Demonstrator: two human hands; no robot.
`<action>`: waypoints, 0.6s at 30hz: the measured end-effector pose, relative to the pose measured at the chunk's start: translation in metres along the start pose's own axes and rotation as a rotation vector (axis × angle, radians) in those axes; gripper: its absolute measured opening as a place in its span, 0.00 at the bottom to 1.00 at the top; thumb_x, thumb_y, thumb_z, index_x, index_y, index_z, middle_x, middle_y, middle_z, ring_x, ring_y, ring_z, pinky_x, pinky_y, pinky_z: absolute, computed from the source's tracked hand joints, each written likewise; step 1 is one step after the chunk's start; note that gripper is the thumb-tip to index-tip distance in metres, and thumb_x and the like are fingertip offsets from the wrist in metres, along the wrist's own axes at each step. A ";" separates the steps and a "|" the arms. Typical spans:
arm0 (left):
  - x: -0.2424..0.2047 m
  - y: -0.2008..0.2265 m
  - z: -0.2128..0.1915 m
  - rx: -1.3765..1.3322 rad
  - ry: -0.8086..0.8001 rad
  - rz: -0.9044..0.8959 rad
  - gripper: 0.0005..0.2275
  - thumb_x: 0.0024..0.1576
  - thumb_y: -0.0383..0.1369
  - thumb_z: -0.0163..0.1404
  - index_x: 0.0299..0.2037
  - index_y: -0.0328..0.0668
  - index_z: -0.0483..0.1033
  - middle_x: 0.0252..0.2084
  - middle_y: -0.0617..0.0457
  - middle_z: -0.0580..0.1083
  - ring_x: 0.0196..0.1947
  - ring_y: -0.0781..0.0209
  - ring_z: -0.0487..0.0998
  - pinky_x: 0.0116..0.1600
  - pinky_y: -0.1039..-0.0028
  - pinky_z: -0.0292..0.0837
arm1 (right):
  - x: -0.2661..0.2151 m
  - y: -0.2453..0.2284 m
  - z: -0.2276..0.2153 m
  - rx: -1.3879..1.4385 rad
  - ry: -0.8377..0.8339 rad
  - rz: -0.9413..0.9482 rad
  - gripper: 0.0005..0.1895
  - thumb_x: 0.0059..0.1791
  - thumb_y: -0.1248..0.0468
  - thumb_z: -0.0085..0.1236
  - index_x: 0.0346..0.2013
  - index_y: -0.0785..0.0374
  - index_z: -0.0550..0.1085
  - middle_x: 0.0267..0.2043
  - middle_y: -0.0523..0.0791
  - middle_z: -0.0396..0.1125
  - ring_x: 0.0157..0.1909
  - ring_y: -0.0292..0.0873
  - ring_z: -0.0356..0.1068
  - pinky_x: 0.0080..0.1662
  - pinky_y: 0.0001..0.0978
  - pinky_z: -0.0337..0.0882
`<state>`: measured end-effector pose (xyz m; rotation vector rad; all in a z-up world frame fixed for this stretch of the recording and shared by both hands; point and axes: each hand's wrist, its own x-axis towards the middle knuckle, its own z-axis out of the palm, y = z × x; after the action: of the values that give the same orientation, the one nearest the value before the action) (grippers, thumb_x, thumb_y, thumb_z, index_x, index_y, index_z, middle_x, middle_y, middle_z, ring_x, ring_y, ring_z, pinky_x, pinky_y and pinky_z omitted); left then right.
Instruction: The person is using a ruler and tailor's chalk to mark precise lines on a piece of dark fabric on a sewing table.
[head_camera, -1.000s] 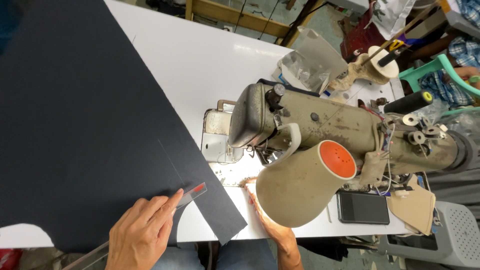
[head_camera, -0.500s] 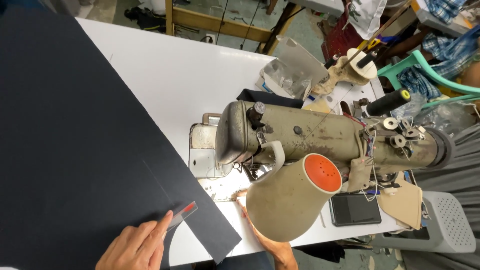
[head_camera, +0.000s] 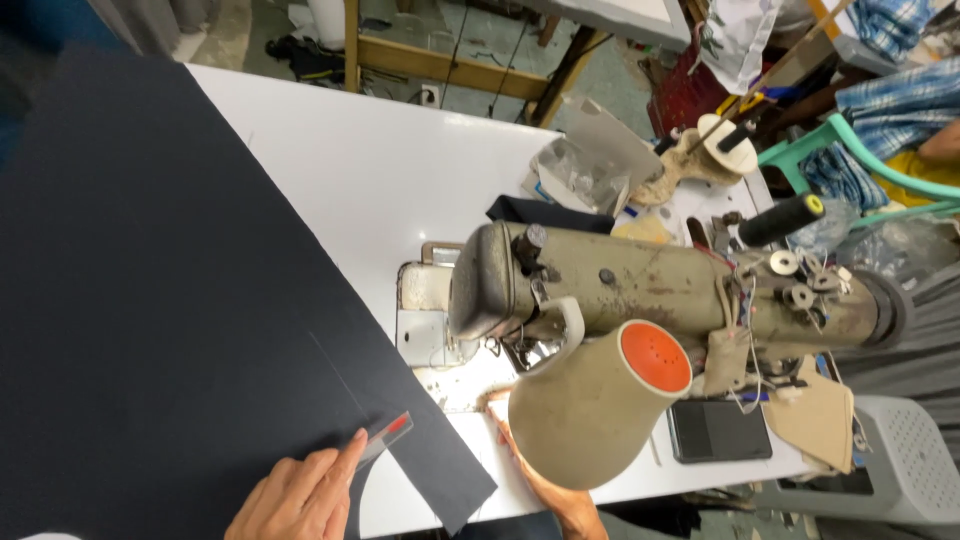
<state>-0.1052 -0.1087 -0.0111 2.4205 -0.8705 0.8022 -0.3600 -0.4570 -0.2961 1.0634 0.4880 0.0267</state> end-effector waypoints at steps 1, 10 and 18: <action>-0.005 -0.006 0.008 -0.009 0.009 0.060 0.22 0.56 0.16 0.51 0.57 0.51 0.85 0.33 0.67 0.72 0.21 0.65 0.62 0.25 0.77 0.69 | 0.006 0.000 0.009 -0.012 0.001 0.012 0.42 0.59 0.50 0.46 0.79 0.77 0.50 0.83 0.56 0.51 0.82 0.53 0.51 0.80 0.43 0.49; -0.029 -0.012 0.041 -0.024 0.072 0.065 0.22 0.54 0.16 0.51 0.53 0.56 0.86 0.30 0.68 0.70 0.19 0.65 0.60 0.23 0.76 0.66 | 0.008 0.005 0.019 -0.024 -0.029 0.049 0.42 0.59 0.49 0.44 0.80 0.75 0.50 0.83 0.55 0.50 0.82 0.52 0.51 0.80 0.43 0.48; -0.037 -0.017 0.045 -0.039 0.010 0.045 0.23 0.53 0.17 0.54 0.55 0.57 0.85 0.28 0.69 0.68 0.17 0.66 0.60 0.19 0.75 0.65 | 0.001 -0.002 0.024 -0.042 -0.002 0.069 0.42 0.60 0.48 0.43 0.80 0.73 0.50 0.84 0.54 0.49 0.82 0.51 0.50 0.80 0.42 0.47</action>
<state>-0.1003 -0.1065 -0.0712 2.3684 -0.9311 0.8057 -0.3499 -0.4773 -0.2887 1.0385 0.4470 0.0963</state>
